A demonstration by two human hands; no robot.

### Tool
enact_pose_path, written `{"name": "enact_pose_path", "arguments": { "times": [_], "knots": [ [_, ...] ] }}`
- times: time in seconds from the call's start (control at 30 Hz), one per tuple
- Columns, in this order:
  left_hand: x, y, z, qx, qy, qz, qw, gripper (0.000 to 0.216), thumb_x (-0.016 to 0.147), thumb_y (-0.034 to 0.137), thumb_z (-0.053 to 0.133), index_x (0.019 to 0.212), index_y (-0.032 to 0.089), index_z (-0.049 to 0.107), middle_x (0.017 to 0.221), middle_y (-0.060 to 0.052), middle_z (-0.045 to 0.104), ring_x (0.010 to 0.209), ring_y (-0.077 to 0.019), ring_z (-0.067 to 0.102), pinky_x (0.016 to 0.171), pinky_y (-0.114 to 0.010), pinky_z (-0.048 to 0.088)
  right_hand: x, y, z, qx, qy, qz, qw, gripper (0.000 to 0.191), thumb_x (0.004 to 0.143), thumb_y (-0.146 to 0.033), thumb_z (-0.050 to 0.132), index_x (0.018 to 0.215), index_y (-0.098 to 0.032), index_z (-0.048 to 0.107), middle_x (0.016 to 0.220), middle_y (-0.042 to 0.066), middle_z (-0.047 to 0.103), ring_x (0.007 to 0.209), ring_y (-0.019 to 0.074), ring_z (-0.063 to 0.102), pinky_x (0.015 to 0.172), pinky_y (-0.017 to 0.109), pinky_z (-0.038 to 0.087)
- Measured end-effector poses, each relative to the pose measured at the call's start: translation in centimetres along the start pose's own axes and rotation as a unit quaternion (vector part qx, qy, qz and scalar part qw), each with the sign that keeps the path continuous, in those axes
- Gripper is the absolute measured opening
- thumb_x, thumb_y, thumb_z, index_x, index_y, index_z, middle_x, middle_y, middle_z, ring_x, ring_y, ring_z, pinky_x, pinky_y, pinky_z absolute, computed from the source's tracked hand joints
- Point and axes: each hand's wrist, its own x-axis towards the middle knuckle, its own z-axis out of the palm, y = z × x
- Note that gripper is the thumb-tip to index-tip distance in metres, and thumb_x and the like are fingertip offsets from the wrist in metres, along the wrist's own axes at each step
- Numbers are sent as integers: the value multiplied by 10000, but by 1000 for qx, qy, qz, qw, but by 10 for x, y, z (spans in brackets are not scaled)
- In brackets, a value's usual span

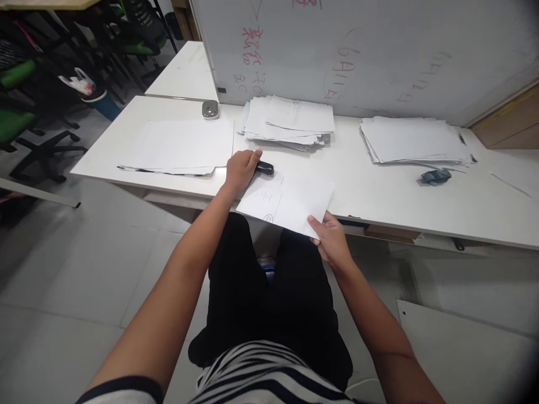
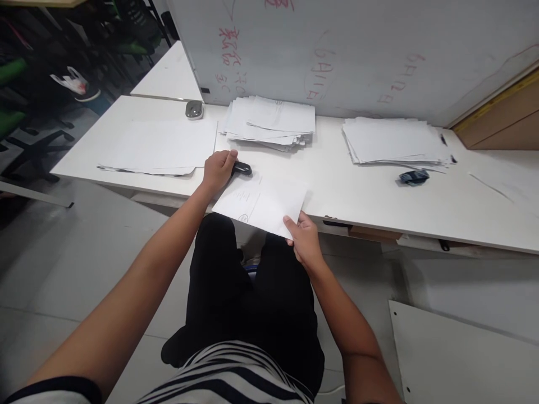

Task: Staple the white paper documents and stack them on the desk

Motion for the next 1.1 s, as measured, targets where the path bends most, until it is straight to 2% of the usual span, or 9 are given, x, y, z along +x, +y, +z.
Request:
{"name": "enact_pose_path", "arguments": {
  "times": [0.23, 0.37, 0.47, 0.73, 0.83, 0.97, 1.03, 1.1],
  "knots": [
    [-2, 4, -2, 12, 2, -6, 1000, 539, 973, 596, 303, 597, 229, 424, 671, -47, 560, 735, -203, 536, 686, -366, 381, -1, 2, 2, -2, -8, 1, 1000, 497, 684, -441, 805, 1080, -180, 655, 916, 24, 664, 519, 42, 416, 326, 155, 280],
    [-1, 8, -3, -2, 8, -16, 1000, 451, 971, 463, 396, 590, 221, 376, 675, -52, 549, 816, -220, 544, 723, -372, 394, -1, 3, 2, -8, -11, -9, 1000, 503, 684, -459, 802, 1075, -187, 642, 910, 20, 662, 521, 47, 420, 333, 162, 274],
    [1, 12, -3, 7, -18, -33, 999, 410, 964, 401, 431, 600, 222, 371, 645, -57, 515, 852, -237, 542, 726, -384, 389, -1, 1, 3, -12, -9, -4, 1000, 489, 684, -463, 800, 1063, -201, 636, 905, 18, 662, 514, 52, 421, 334, 172, 265],
    [4, 15, 3, 48, -68, -50, 995, 399, 1024, 464, 344, 740, 209, 459, 688, -58, 461, 1013, -258, 506, 858, -437, 358, 0, 4, 0, -53, -2, -33, 998, 431, 722, -495, 767, 1056, -243, 664, 944, 38, 664, 528, 83, 448, 359, 216, 288],
    [1, 13, 3, 35, -43, -38, 998, 403, 1025, 452, 331, 747, 217, 502, 724, -71, 514, 990, -252, 522, 846, -438, 373, 3, 7, -1, -47, 1, -28, 998, 435, 714, -508, 772, 1030, -226, 673, 901, 33, 670, 512, 77, 438, 356, 210, 286],
    [-2, 10, 2, -3, -9, -21, 1000, 401, 1005, 462, 350, 766, 244, 586, 785, -82, 582, 967, -256, 554, 835, -440, 402, 9, -2, -7, -78, 13, -27, 996, 430, 712, -524, 767, 968, -183, 713, 740, 18, 664, 486, 85, 438, 366, 215, 317],
    [-3, 8, 2, -14, -5, -24, 1000, 412, 996, 489, 355, 780, 256, 617, 810, -81, 603, 965, -256, 564, 842, -439, 409, 7, -14, -17, -121, 10, -39, 992, 407, 727, -522, 758, 945, -179, 732, 700, 15, 667, 519, 114, 501, 415, 237, 389],
    [-4, 6, 1, -16, 11, -35, 999, 456, 1000, 504, 317, 768, 256, 623, 822, -81, 623, 955, -253, 566, 851, -435, 411, -2, -28, -32, -184, -2, -63, 981, 362, 748, -503, 754, 928, -189, 747, 763, 27, 705, 632, 159, 597, 527, 279, 479]
  ]
}}
